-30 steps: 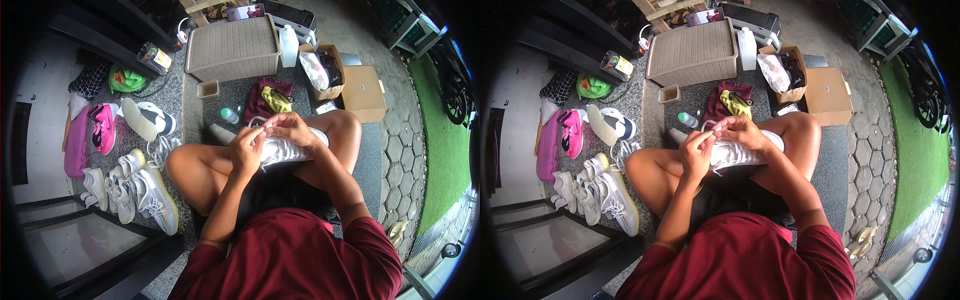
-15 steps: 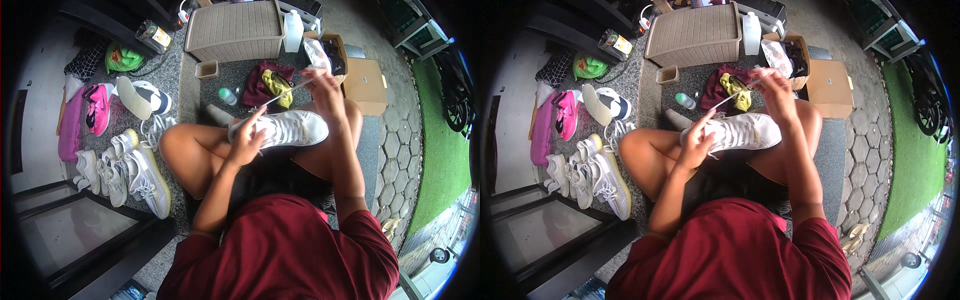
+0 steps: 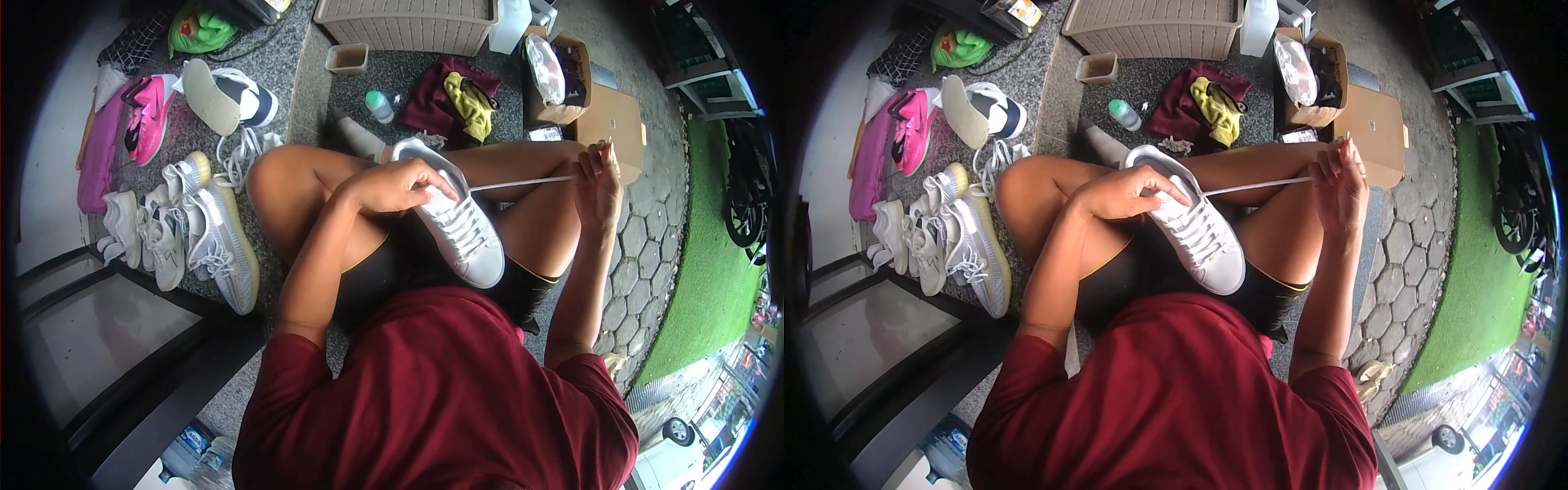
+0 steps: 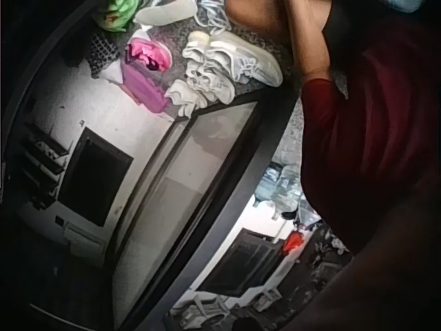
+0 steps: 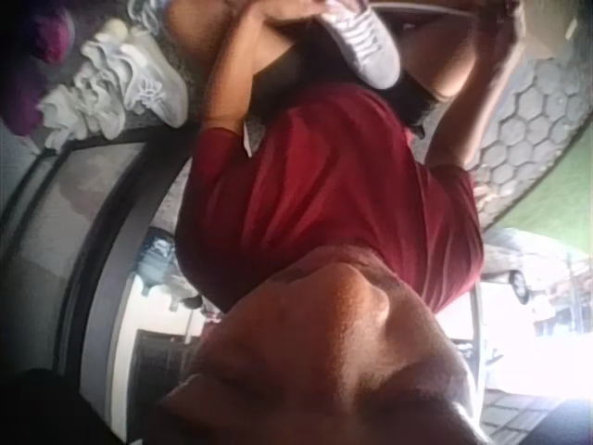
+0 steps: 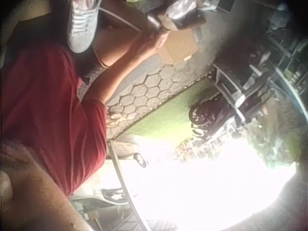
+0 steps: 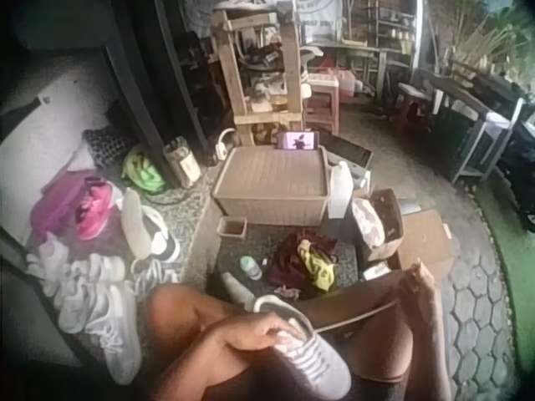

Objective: Cleaning a white sneaker with a wipe and then threading the shoelaces.

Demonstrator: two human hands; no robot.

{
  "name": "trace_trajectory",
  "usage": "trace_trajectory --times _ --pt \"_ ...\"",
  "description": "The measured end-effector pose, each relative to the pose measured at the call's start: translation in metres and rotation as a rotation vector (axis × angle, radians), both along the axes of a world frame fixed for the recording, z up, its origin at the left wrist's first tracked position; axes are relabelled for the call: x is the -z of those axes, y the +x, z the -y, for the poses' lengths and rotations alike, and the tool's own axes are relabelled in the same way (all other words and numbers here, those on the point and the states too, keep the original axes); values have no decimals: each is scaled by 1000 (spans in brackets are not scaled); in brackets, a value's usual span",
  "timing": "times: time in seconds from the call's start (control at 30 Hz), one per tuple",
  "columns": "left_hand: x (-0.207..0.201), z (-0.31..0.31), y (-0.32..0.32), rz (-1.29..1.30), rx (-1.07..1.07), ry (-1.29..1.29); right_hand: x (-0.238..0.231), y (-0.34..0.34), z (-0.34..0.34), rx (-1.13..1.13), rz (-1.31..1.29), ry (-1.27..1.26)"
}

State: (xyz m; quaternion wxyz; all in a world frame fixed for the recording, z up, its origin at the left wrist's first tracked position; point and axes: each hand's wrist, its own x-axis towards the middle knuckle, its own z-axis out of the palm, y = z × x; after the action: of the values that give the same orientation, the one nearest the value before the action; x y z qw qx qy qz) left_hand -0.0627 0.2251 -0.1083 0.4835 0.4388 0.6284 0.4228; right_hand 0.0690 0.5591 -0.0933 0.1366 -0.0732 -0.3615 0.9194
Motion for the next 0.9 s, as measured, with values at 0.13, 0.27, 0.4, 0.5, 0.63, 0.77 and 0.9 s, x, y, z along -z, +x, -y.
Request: trace_trajectory --times 0.13,0.27,0.4,0.5,0.63,0.77,0.9 --pt "6 -1 8 26 -197 66 -11 14 5 -83 64 326" --pt "-8 12 18 -145 -461 103 -21 4 44 -402 120 824" --pt "-18 21 40 -592 -553 46 -7 -21 91 -545 210 834" --pt "-10 10 47 -840 -634 109 20 -35 106 -595 262 799" --pt "-3 -3 48 -883 -677 176 52 -48 109 -345 -53 995" --pt "-9 -8 56 -793 -747 36 60 -54 112 -589 86 1117" --pt "3 -9 58 -802 -687 -80 43 -51 112 -395 -208 1391"
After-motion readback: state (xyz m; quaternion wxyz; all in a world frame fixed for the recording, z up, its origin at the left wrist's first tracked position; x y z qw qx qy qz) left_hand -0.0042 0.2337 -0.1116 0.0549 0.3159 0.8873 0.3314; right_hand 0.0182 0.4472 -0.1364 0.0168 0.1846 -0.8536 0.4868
